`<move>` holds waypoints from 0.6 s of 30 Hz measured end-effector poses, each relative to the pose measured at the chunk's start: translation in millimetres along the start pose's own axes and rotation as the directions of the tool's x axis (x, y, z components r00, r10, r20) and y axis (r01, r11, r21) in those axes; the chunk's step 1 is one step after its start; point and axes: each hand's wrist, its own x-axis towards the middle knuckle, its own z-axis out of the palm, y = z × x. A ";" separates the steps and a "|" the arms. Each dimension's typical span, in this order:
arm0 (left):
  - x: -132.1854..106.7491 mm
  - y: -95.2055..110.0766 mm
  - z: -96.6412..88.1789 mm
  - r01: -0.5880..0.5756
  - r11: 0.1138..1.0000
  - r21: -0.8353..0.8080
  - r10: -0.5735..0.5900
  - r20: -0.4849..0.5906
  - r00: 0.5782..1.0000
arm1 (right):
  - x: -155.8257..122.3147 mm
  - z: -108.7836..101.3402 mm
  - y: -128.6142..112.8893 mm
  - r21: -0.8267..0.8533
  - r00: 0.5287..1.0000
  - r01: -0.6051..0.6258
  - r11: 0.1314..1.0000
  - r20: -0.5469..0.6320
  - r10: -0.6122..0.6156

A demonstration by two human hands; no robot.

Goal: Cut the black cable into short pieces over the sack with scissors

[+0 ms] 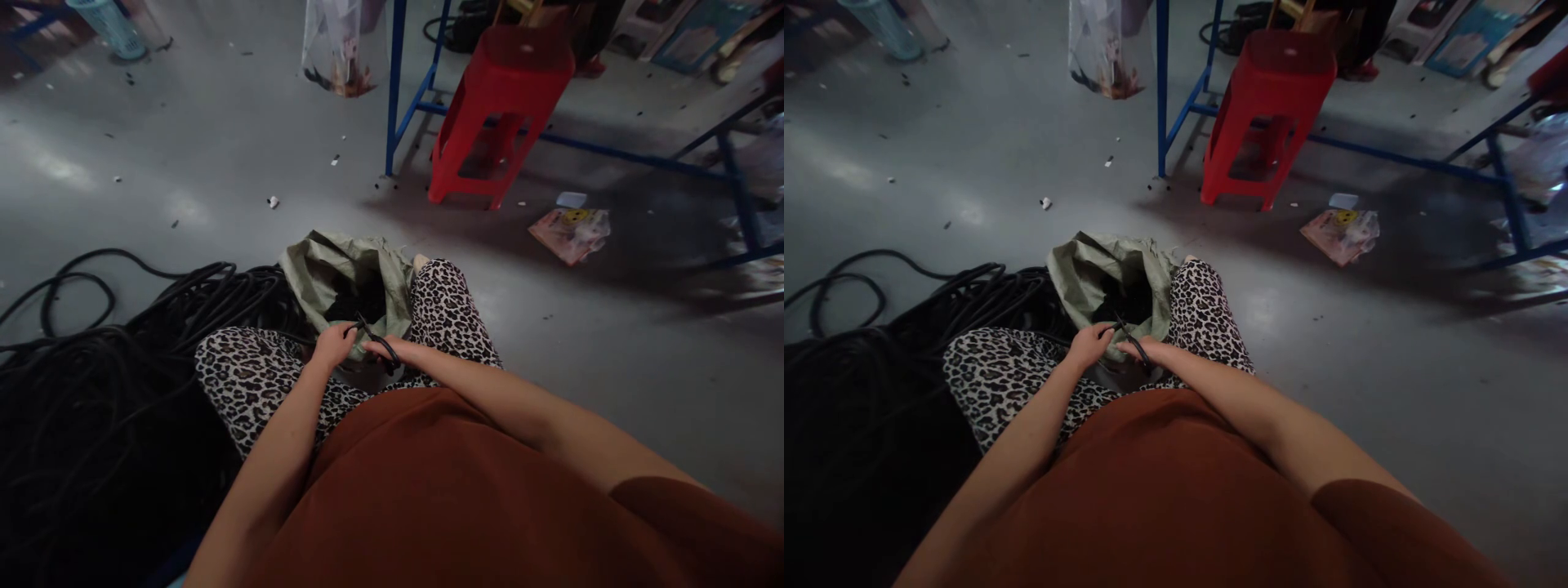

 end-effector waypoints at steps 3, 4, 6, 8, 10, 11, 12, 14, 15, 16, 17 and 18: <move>-0.1 -0.4 -0.7 -0.024 1.000 -0.013 0.024 0.013 1.000 | -1.6 0.7 -1.4 0.035 1.000 -0.015 0.999 0.020 0.014; -0.3 -0.1 -1.3 -0.031 0.999 -0.016 0.032 0.023 0.999 | -2.0 1.1 -1.6 0.052 0.999 -0.024 0.998 0.027 0.022; -1.0 1.1 -2.9 -0.044 0.999 -0.022 0.045 0.045 0.998 | -2.3 2.2 -1.8 0.087 0.998 -0.045 0.995 0.038 0.042; -1.8 2.3 -4.3 -0.053 0.998 -0.029 0.054 0.055 0.997 | -1.4 3.2 -1.2 0.111 0.997 -0.061 0.992 0.043 0.056; -2.3 2.8 -5.1 -0.056 0.998 -0.038 0.058 0.052 0.997 | 0.9 3.8 0.3 0.116 0.998 -0.053 0.992 0.043 0.048; -2.5 2.7 -5.1 -0.052 0.998 -0.041 0.054 0.050 0.997 | 2.4 3.9 1.4 0.112 0.998 -0.048 0.993 0.041 0.044; -2.5 2.5 -5.1 -0.051 0.998 -0.044 0.053 0.048 0.997 | 3.9 4.0 2.4 0.108 0.999 -0.042 0.993 0.037 0.039; -2.4 1.7 -4.9 -0.051 0.997 -0.049 0.054 0.052 0.997 | 6.3 3.7 4.2 0.093 0.999 -0.029 0.995 0.021 0.027; -2.3 1.3 -4.9 -0.054 0.997 -0.050 0.056 0.055 0.997 | 7.0 3.5 4.7 0.075 1.000 -0.020 0.997 0.008 0.019; -2.2 1.0 -5.1 -0.057 0.997 -0.050 0.060 0.058 0.996 | 7.1 3.2 4.7 0.051 1.000 -0.010 0.999 -0.008 0.010; -2.1 1.0 -5.4 -0.062 0.997 -0.048 0.065 0.063 0.996 | 6.8 3.0 4.2 0.024 1.000 0.002 1.000 -0.027 -0.002; -2.0 1.2 -5.9 -0.067 0.997 -0.046 0.070 0.066 0.995 | 5.9 2.8 3.3 -0.002 0.999 0.011 1.000 -0.045 -0.011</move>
